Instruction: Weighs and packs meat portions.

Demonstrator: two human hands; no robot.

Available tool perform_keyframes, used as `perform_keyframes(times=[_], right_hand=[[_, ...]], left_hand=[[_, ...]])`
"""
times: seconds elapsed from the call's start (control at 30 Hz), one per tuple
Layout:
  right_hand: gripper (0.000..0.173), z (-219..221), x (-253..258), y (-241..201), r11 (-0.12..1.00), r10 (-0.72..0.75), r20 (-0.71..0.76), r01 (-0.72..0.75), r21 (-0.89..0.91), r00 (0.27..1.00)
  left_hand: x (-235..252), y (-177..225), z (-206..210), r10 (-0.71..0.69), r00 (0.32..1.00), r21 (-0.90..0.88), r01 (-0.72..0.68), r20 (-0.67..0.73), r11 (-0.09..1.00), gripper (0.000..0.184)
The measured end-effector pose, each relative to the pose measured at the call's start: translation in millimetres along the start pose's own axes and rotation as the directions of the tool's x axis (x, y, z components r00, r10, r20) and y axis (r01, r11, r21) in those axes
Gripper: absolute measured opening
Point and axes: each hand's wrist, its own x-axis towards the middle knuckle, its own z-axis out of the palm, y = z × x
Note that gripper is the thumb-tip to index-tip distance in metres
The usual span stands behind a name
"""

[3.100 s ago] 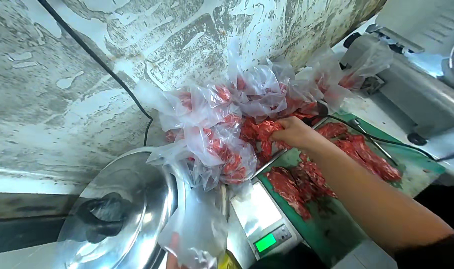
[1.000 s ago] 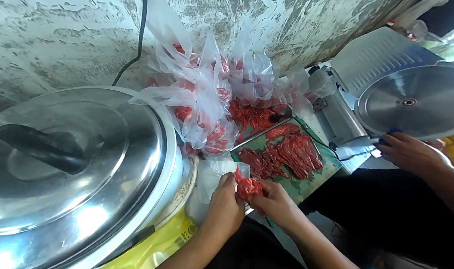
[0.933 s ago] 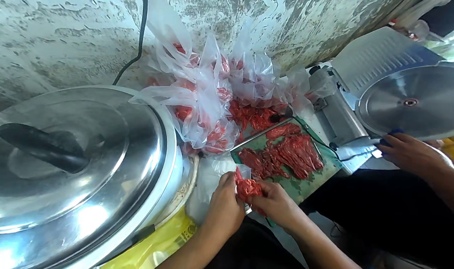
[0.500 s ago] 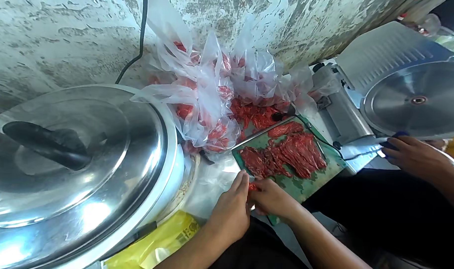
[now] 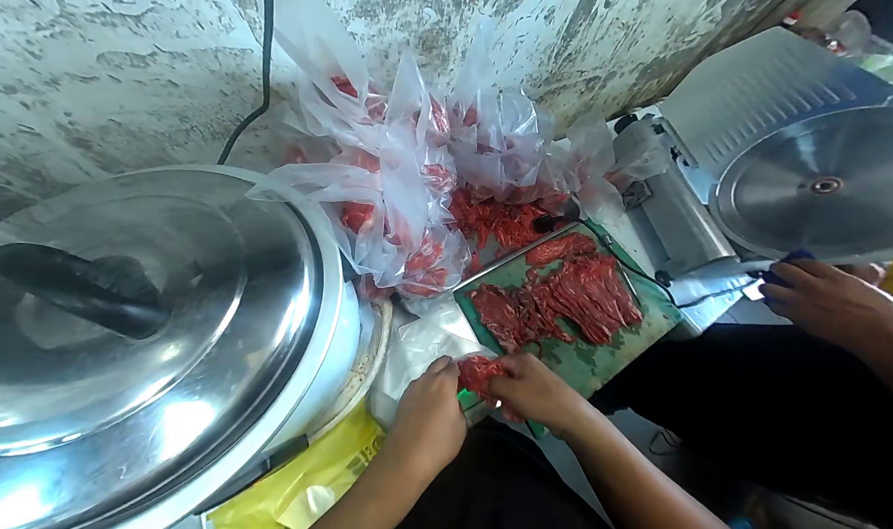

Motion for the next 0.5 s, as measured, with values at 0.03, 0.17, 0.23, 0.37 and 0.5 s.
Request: perform_keyframes(times=[0.03,0.17,0.23,0.37,0.5], right_hand=[[0.021,0.6,0.4,-1.0,1.0,-0.004,0.002,0.004,-0.012,1.0],[0.022,3.4,2.4,-5.8,1.0,0.004,0.035,-0.003,-0.013,0.999],[0.023,5.8,2.9,-6.7,0.987,0.019,0.056,-0.027,0.157,0.998],[0.027,9.8,-1.9,-11.9,0.73,0.093,0.1,-0.137,0.67,0.991],[0.052,5.1,-15.5,-14.9,0.735,-0.054,0.17,-0.076,0.674,0.984]], left_hand=[[-0.4,1.4,-0.3,-0.001,1.0,-0.001,0.001,-0.004,1.0,0.055],[-0.9,6.4,1.4,0.053,0.999,-0.013,-0.052,0.012,0.999,0.071],[-1.3,8.1,3.4,0.113,0.994,-0.026,-0.113,-0.006,0.993,0.072],[-1.6,10.6,1.9,0.148,0.988,-0.055,-0.149,-0.034,0.987,0.072],[-0.8,4.8,5.1,0.163,0.973,-0.168,-0.19,-0.164,0.967,0.069]])
